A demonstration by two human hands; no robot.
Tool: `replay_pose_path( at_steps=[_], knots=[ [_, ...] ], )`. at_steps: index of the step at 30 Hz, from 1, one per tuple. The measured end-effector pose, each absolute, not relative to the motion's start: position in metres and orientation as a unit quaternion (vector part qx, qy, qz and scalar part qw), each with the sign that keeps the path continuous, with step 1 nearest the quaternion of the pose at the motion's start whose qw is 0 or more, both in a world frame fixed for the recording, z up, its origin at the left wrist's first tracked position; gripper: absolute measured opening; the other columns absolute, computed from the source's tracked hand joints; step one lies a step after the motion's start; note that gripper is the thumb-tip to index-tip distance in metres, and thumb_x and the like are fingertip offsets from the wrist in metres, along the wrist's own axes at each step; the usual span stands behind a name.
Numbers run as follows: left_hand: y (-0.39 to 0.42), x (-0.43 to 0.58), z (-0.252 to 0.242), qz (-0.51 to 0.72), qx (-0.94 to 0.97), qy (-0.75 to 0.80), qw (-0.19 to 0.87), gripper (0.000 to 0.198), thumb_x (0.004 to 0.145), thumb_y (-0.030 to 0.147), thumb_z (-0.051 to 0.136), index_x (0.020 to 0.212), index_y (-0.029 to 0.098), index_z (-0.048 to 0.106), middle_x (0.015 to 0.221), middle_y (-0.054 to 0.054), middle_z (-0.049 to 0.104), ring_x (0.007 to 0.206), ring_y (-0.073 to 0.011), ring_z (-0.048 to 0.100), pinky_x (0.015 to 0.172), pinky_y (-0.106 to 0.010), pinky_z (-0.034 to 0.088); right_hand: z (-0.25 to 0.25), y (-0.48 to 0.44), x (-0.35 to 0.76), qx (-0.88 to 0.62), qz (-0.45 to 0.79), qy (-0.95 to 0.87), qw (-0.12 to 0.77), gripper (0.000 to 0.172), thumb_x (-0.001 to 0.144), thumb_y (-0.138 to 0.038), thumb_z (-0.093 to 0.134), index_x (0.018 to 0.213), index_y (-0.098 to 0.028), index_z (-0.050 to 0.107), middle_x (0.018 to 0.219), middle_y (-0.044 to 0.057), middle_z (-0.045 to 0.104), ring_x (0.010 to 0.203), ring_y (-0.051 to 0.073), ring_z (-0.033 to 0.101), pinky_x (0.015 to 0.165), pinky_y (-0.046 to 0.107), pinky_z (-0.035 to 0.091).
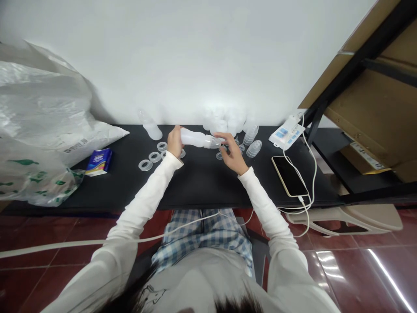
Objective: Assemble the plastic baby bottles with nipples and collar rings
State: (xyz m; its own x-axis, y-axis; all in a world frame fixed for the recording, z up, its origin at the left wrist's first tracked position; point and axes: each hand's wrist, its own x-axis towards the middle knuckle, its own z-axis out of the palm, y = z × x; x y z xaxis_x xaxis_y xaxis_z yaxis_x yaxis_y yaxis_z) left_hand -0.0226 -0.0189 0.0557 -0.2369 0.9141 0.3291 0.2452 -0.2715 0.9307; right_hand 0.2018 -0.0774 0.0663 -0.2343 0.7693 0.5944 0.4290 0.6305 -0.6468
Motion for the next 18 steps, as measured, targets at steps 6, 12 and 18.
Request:
replay_pose_path(
  at_steps=[6, 12, 18],
  knots=[
    [-0.047, -0.009, 0.054, 0.611, 0.637, 0.450, 0.139, 0.068, 0.097, 0.067, 0.016, 0.102, 0.018, 0.063, 0.104, -0.010, 0.068, 0.101, -0.0214, 0.066, 0.090, -0.034, 0.051, 0.072, -0.063, 0.178, -0.484, 0.463, -0.561, 0.486, 0.071, 0.088, -0.082, 0.027, 0.087, -0.018, 0.059, 0.068, 0.005, 0.066, 0.047, 0.013, 0.056, 0.040, 0.024, 0.038],
    [-0.042, -0.013, 0.059, 0.596, 0.640, 0.455, 0.167, 0.060, 0.099, 0.060, 0.020, 0.095, 0.019, 0.065, 0.097, -0.009, 0.068, 0.096, -0.0209, 0.065, 0.090, -0.035, 0.051, 0.077, -0.067, 0.173, -0.500, 0.398, -0.566, 0.522, 0.053, 0.082, -0.077, 0.052, 0.074, -0.024, 0.048, 0.049, -0.005, 0.054, 0.036, 0.009, 0.041, 0.039, 0.023, 0.031],
    [-0.035, -0.012, 0.066, 0.506, 0.577, 0.555, 0.321, 0.045, 0.099, 0.044, 0.031, 0.072, 0.020, 0.059, 0.072, -0.006, 0.062, 0.071, -0.0212, 0.062, 0.068, -0.035, 0.051, 0.058, -0.078, 0.191, -0.497, 0.107, -0.690, 0.515, 0.034, 0.085, -0.058, 0.063, 0.093, -0.024, 0.061, 0.091, 0.005, 0.070, 0.081, 0.022, 0.068, 0.075, 0.037, 0.056]
  ],
)
